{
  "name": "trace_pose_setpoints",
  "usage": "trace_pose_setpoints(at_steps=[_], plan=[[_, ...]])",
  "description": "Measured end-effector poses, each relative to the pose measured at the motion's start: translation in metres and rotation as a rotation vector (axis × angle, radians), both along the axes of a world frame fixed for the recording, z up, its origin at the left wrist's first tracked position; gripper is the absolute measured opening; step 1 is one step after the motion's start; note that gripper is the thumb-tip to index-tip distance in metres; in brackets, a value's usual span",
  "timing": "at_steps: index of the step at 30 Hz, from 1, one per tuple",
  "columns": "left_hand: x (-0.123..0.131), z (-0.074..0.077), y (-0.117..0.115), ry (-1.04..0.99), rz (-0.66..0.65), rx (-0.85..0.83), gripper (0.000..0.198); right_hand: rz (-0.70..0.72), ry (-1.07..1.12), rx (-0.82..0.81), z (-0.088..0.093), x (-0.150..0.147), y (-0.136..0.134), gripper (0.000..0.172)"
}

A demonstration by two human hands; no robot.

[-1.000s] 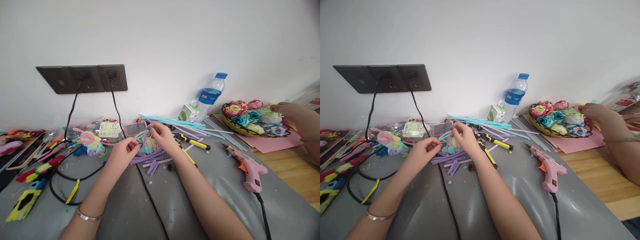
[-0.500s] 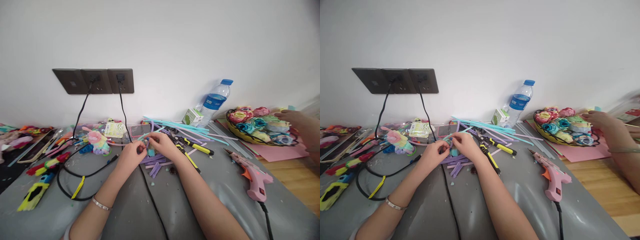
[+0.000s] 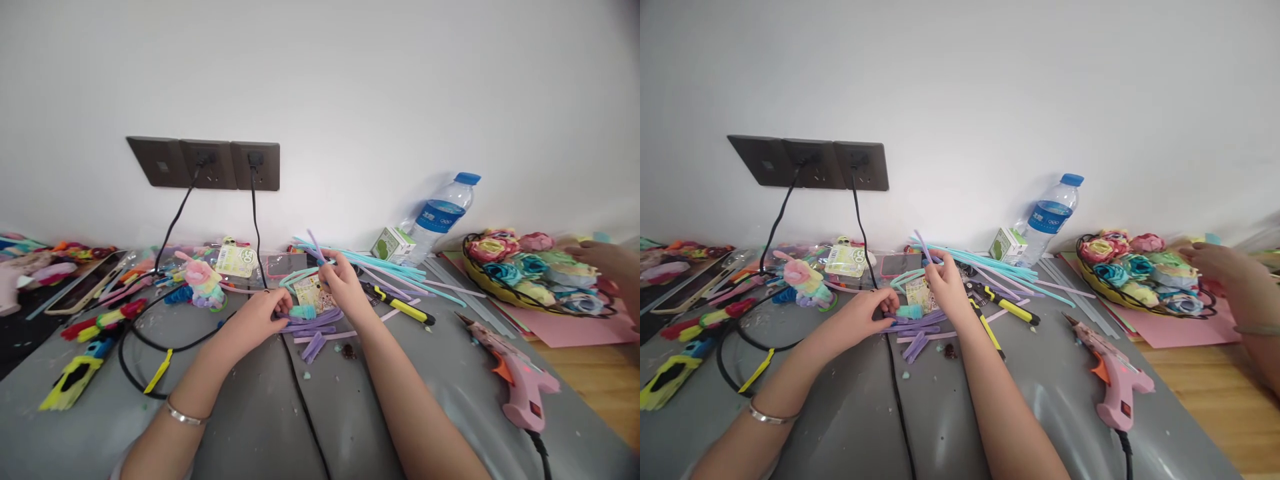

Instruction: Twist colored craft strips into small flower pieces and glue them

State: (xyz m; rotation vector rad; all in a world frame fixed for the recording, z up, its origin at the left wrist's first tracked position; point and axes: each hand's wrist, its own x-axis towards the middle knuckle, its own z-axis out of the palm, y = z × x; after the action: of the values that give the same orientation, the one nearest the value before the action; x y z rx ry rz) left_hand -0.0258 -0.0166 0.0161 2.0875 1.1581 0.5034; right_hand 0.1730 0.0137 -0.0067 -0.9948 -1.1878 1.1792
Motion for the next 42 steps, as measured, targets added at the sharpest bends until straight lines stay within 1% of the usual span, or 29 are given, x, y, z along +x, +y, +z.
trace_pose_setpoints(at_steps=[1, 3, 5, 8, 11, 14, 20, 23, 25, 28, 33, 39, 42], plan=[[0.001, 0.0, 0.0, -0.008, 0.0, 0.0, 0.014, 0.024, 0.021, -0.008, 0.001, 0.0, 0.0, 0.031], [0.002, 0.004, -0.001, -0.038, 0.002, -0.012, 0.013, 0.055, 0.065, -0.017, 0.005, 0.001, 0.0, 0.031], [0.002, 0.008, -0.001, -0.07, 0.024, -0.045, 0.012, 0.049, 0.117, -0.02, 0.009, 0.001, -0.002, 0.034], [0.001, 0.012, 0.0, -0.186, 0.033, -0.101, 0.011, 0.025, 0.212, -0.038, 0.013, 0.001, -0.002, 0.043], [0.002, 0.01, 0.002, -0.344, 0.077, -0.142, 0.012, 0.011, 0.288, -0.044, 0.014, 0.0, 0.0, 0.049], [0.007, 0.005, 0.004, -0.502, 0.152, -0.121, 0.014, 0.016, 0.273, -0.027, 0.014, -0.002, -0.001, 0.051], [0.017, -0.005, 0.004, -0.718, 0.26, -0.106, 0.025, 0.079, 0.192, 0.012, 0.018, -0.006, -0.009, 0.04], [0.019, -0.007, 0.004, -0.802, 0.307, -0.094, 0.027, 0.16, 0.175, 0.025, 0.02, -0.007, -0.01, 0.034], [0.02, -0.007, 0.003, -0.85, 0.335, -0.077, 0.028, 0.178, 0.151, 0.045, 0.02, -0.007, -0.01, 0.033], [0.02, -0.006, 0.004, -0.879, 0.372, -0.031, 0.025, 0.168, 0.102, 0.069, 0.019, -0.008, -0.009, 0.032], [0.018, -0.003, 0.005, -0.873, 0.409, 0.01, 0.02, 0.163, 0.021, 0.093, 0.022, -0.008, -0.011, 0.032], [0.017, -0.001, 0.003, -0.818, 0.416, 0.079, 0.017, 0.154, -0.044, 0.098, 0.023, -0.008, -0.013, 0.034], [0.016, -0.003, 0.002, -0.791, 0.415, 0.143, 0.016, 0.172, -0.045, 0.103, 0.024, -0.008, -0.013, 0.033]])
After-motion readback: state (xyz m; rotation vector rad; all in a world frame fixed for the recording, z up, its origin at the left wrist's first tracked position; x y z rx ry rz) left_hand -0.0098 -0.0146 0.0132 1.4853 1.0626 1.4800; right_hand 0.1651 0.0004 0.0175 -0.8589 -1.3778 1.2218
